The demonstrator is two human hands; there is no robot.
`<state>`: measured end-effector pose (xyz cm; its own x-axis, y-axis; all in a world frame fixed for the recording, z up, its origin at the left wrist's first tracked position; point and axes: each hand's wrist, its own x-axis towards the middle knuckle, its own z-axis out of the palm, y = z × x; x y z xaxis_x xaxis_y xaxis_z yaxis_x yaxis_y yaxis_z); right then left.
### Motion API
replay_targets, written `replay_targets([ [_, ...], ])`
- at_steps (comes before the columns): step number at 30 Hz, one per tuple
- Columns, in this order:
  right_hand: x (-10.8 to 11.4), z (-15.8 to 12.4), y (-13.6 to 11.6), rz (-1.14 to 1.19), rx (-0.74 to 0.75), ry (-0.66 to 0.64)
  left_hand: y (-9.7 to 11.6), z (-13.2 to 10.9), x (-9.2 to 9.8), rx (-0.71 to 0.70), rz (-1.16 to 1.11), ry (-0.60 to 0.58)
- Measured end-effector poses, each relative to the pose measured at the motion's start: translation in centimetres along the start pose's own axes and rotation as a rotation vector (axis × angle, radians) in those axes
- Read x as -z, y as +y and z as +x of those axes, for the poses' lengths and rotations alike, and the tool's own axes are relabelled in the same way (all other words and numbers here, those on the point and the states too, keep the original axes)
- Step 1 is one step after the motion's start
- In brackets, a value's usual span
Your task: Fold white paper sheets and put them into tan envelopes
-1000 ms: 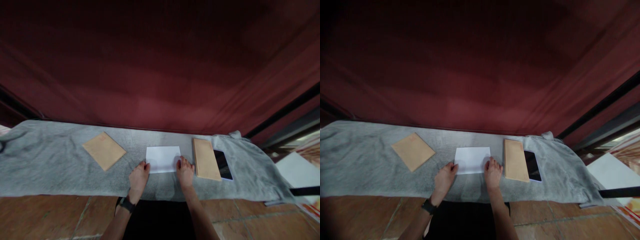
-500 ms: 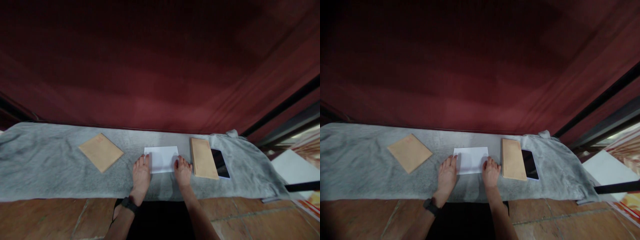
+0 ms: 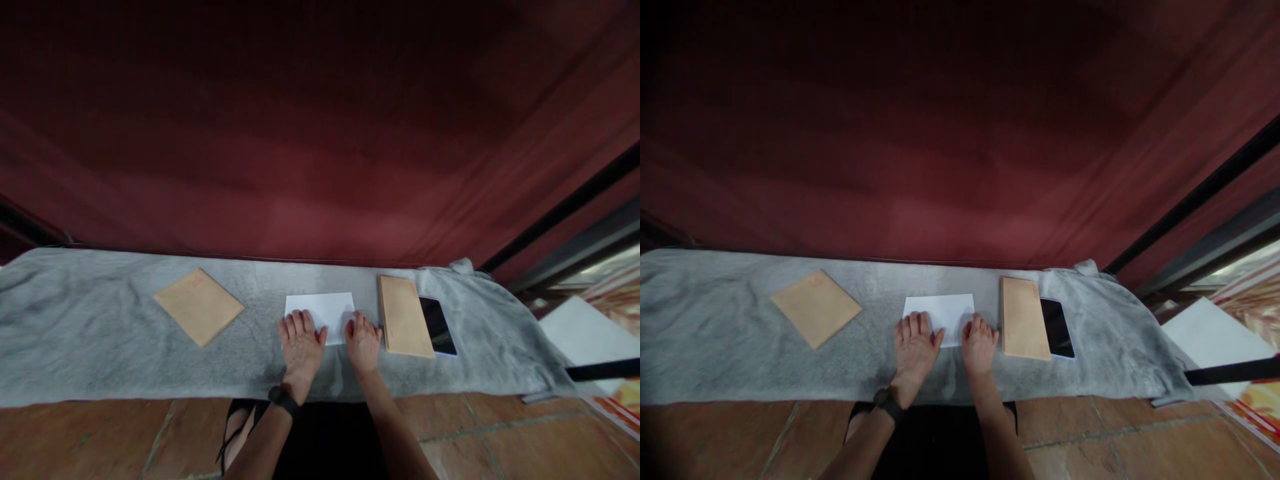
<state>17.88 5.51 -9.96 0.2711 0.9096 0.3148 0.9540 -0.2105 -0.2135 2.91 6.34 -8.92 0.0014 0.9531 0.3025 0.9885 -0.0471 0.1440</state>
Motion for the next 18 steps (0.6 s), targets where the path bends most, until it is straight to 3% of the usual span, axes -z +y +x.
replay_targets([
  [6, 0.1, -0.1, -0.1, -0.010, -0.007, 0.002, -0.6, -0.9, -1.6, -0.002, -0.099, 0.053],
  [18, 1.9, 0.4, -1.0, -0.006, -0.054, -0.004, -0.5, -0.8, -1.6, 0.011, -0.077, -0.019],
])
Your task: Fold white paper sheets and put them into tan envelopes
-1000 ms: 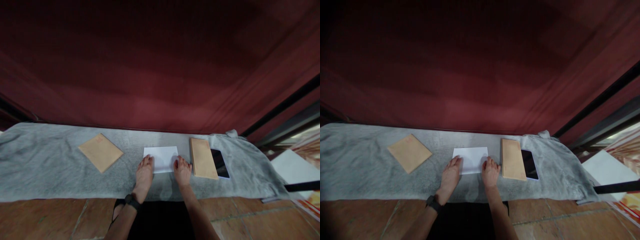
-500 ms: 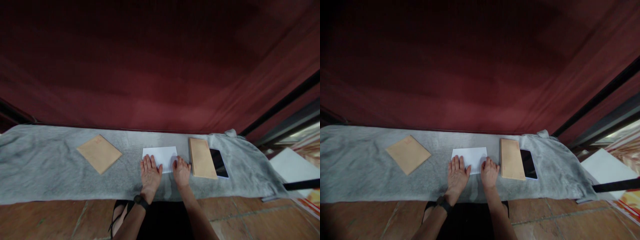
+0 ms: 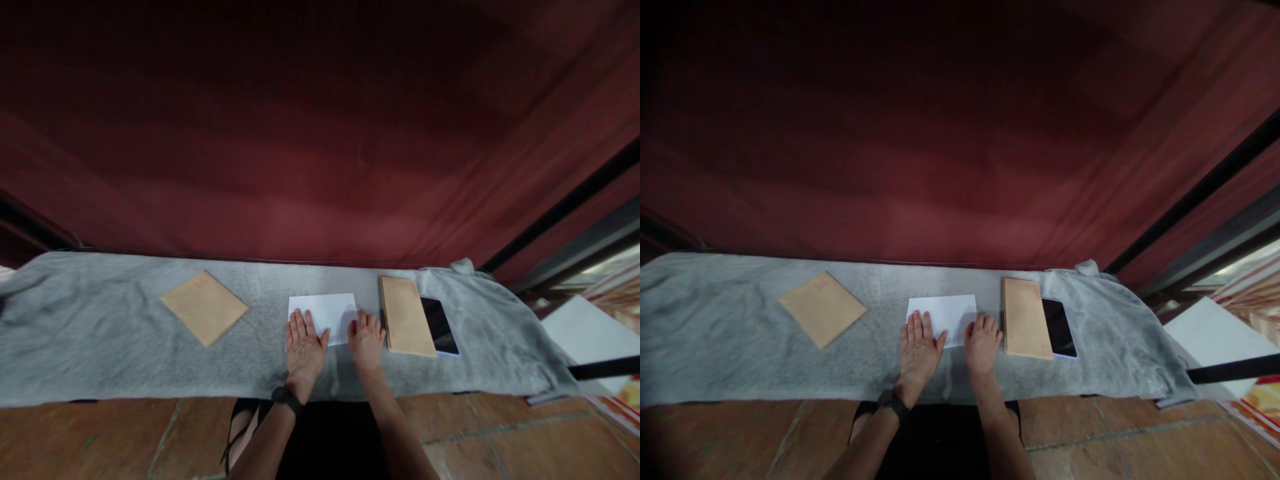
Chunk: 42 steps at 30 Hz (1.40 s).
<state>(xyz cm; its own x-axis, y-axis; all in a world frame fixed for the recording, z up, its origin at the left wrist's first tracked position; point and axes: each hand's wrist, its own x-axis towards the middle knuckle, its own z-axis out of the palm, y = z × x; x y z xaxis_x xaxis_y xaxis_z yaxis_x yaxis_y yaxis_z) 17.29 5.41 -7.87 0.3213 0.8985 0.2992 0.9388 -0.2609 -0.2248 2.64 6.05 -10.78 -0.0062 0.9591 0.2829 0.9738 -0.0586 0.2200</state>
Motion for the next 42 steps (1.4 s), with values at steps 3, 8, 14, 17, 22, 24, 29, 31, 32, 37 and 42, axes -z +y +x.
replay_targets([
  [3, -0.1, -0.2, -1.9, 0.190, 0.088, 0.026, -0.1, 0.0, 0.2, -0.014, 0.030, -0.014],
  [8, -2.1, -2.0, -5.5, 0.474, 0.327, -0.056, -0.7, -0.3, 0.1, -0.053, 0.073, -0.061],
  [14, -2.9, -2.6, -5.5, 0.392, 0.396, -0.129, -0.9, -0.3, -0.2, -0.048, 0.077, -0.072],
  [17, -2.6, -2.6, -4.8, 0.309, 0.362, -0.124, -0.7, -0.2, -0.3, -0.028, 0.080, -0.057],
  [22, -2.2, -3.0, -3.2, 0.170, 0.301, -0.098, -0.4, -0.1, -0.2, -0.021, 0.076, -0.045],
  [24, -2.2, -3.2, -2.3, 0.138, 0.280, -0.080, -0.3, -0.1, 0.0, -0.013, 0.070, -0.046],
  [29, -2.4, -3.5, 0.2, 0.086, 0.234, -0.017, -0.1, 0.0, 0.7, 0.007, 0.029, -0.063],
  [31, -2.4, -3.5, 1.2, 0.063, 0.220, 0.008, 0.0, 0.1, 0.9, 0.002, 0.028, -0.070],
  [32, -2.4, -3.4, 1.7, 0.051, 0.213, 0.016, 0.0, 0.1, 1.0, -0.001, 0.032, -0.071],
  [37, -1.9, -2.9, 2.6, 0.041, 0.146, 0.049, 0.0, 0.1, 1.0, -0.016, 0.065, -0.057],
  [42, -1.5, -2.9, 0.2, 0.156, 0.309, -0.023, -0.1, 0.0, 0.8, -0.019, 0.076, -0.076],
])
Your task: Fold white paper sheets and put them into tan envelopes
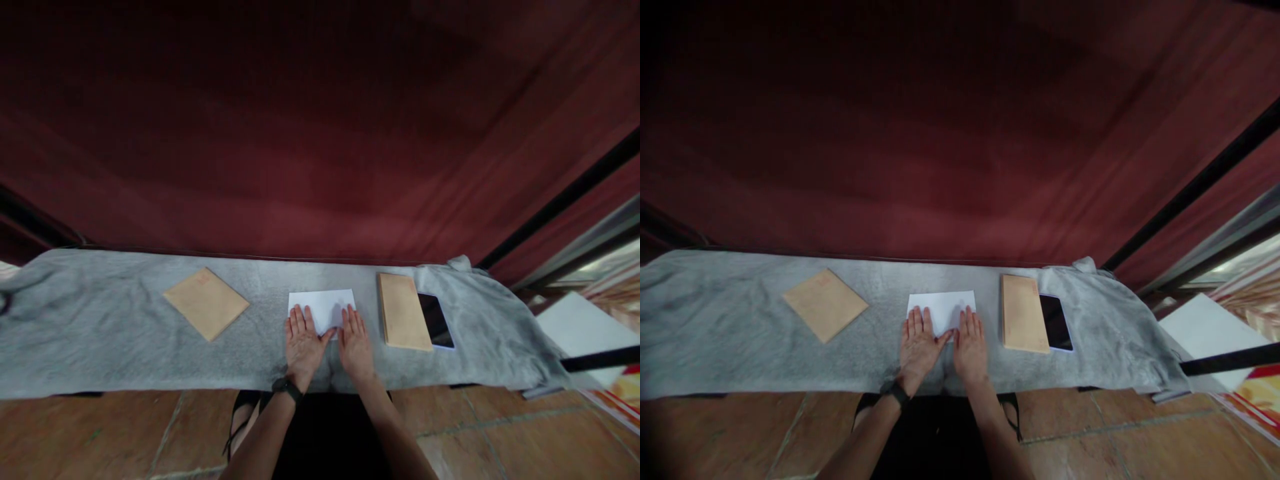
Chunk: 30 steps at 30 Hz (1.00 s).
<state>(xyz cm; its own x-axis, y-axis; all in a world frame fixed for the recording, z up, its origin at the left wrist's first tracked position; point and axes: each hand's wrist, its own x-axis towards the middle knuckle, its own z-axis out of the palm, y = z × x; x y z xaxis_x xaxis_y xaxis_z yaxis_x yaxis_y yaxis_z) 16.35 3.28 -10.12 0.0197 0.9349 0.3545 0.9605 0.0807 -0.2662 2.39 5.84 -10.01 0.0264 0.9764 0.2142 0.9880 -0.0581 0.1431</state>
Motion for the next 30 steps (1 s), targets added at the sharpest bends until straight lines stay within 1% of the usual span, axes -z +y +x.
replay_targets([
  [2, -0.2, 0.1, -0.9, 0.051, 0.107, -0.075, -0.1, 0.0, 0.1, -0.001, 0.000, -0.028],
  [4, -0.5, 0.0, -1.1, 0.057, 0.127, -0.106, 0.0, 0.0, 0.2, 0.001, -0.004, -0.044],
  [6, -0.8, -0.3, -0.8, 0.026, 0.106, -0.092, 0.0, 0.1, 0.2, 0.005, -0.007, -0.038],
  [10, -0.9, -1.1, 0.5, -0.055, 0.075, -0.011, -0.4, -0.1, 0.5, 0.003, 0.006, -0.008],
  [14, -0.9, -1.5, 1.1, -0.084, 0.037, 0.051, -2.4, -0.6, 0.9, 0.001, 0.045, 0.007],
  [19, -1.2, -1.6, 1.1, -0.088, 0.014, 0.038, -5.4, -0.9, 2.0, 0.058, 0.085, -0.008],
  [21, -1.3, -1.6, 1.0, -0.088, 0.004, 0.030, -5.7, -0.8, 2.5, 0.105, 0.083, 0.044],
  [23, -1.3, -1.6, 1.0, -0.086, 0.003, 0.027, -5.0, -0.8, 2.8, 0.124, 0.055, 0.132],
  [25, -1.3, -1.5, 1.0, -0.082, 0.007, 0.027, -3.2, -0.7, 2.8, 0.066, -0.002, 0.187],
  [26, -1.2, -1.6, 1.0, -0.079, 0.009, 0.024, -2.1, -0.8, 2.7, -0.014, -0.043, 0.175],
  [28, -1.1, -1.6, 1.1, -0.071, 0.010, 0.008, 0.4, -0.9, 2.0, -0.174, -0.105, 0.088],
  [29, -1.1, -1.6, 1.1, -0.066, 0.010, -0.005, 1.6, -1.0, 1.6, -0.239, -0.119, 0.033],
  [30, -1.0, -1.7, 1.1, -0.061, 0.009, -0.020, 2.5, -1.0, 1.1, -0.269, -0.121, -0.007],
])
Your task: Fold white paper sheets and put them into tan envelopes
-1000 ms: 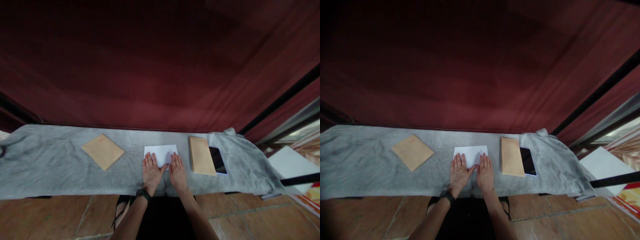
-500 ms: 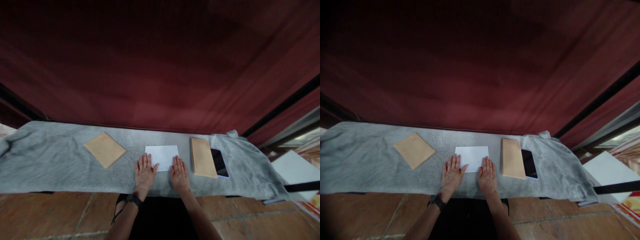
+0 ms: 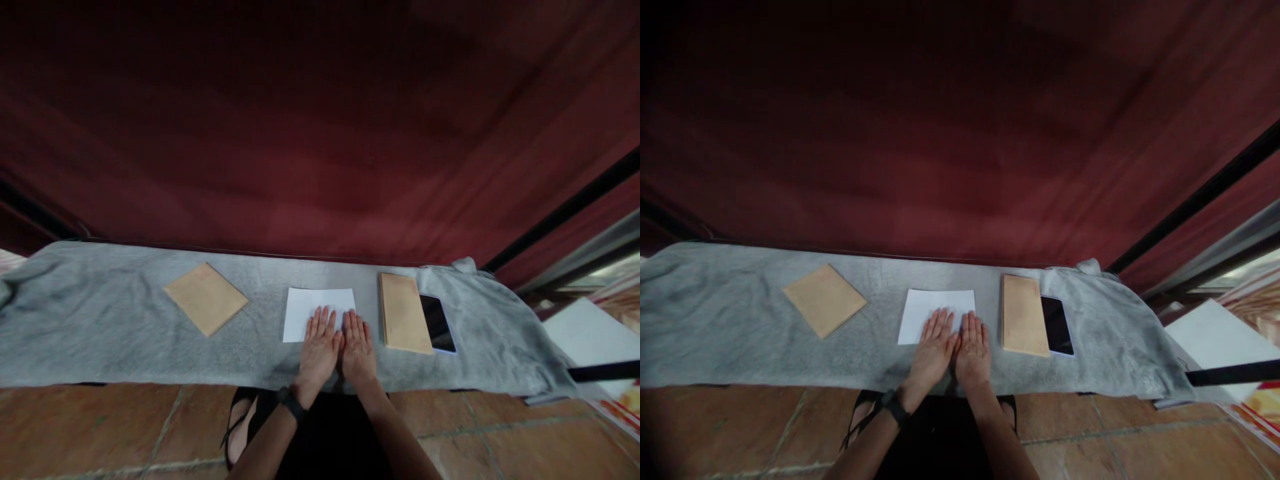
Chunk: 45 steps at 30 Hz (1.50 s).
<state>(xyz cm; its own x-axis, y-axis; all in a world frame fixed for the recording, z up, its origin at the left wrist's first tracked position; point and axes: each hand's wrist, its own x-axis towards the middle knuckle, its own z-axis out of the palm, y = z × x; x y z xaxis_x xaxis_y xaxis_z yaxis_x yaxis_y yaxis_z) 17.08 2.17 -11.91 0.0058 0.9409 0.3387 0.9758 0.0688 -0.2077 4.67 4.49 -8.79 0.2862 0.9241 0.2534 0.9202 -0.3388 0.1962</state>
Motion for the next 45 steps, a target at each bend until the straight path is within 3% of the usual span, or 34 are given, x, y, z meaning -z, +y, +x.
replay_targets([
  [4, 0.1, 0.1, -0.1, 0.010, -0.006, -0.020, 0.5, 0.6, -1.4, 0.028, 0.015, -0.059],
  [10, 0.1, 0.0, -0.1, -0.019, 0.003, 0.042, -3.9, 0.6, -0.8, 0.075, 0.111, 0.021],
  [14, 0.1, 0.3, -0.5, -0.005, -0.045, 0.066, -4.9, 0.4, -0.4, 0.066, 0.143, 0.044],
  [17, 0.1, 1.8, -2.0, 0.050, -0.072, 0.046, -4.8, 0.4, -0.4, 0.059, 0.156, 0.032],
  [21, -0.4, 5.0, -5.1, 0.192, 0.085, -0.088, -4.9, 0.4, -0.4, 0.029, 0.174, -0.045],
  [25, -1.4, 7.1, -6.5, 0.199, 0.061, -0.119, -5.0, 0.4, -0.1, 0.039, 0.173, -0.081],
  [30, -2.0, 7.1, -5.2, 0.125, 0.019, -0.123, -4.6, 0.5, 0.1, 0.058, 0.145, -0.091],
  [39, -1.8, 5.4, -0.4, -0.034, 0.027, -0.021, -4.3, 0.6, 0.1, 0.114, 0.132, -0.043],
  [45, -1.3, 4.8, 1.2, -0.031, 0.045, 0.003, -5.8, -0.1, 0.1, 0.099, 0.146, -0.001],
])
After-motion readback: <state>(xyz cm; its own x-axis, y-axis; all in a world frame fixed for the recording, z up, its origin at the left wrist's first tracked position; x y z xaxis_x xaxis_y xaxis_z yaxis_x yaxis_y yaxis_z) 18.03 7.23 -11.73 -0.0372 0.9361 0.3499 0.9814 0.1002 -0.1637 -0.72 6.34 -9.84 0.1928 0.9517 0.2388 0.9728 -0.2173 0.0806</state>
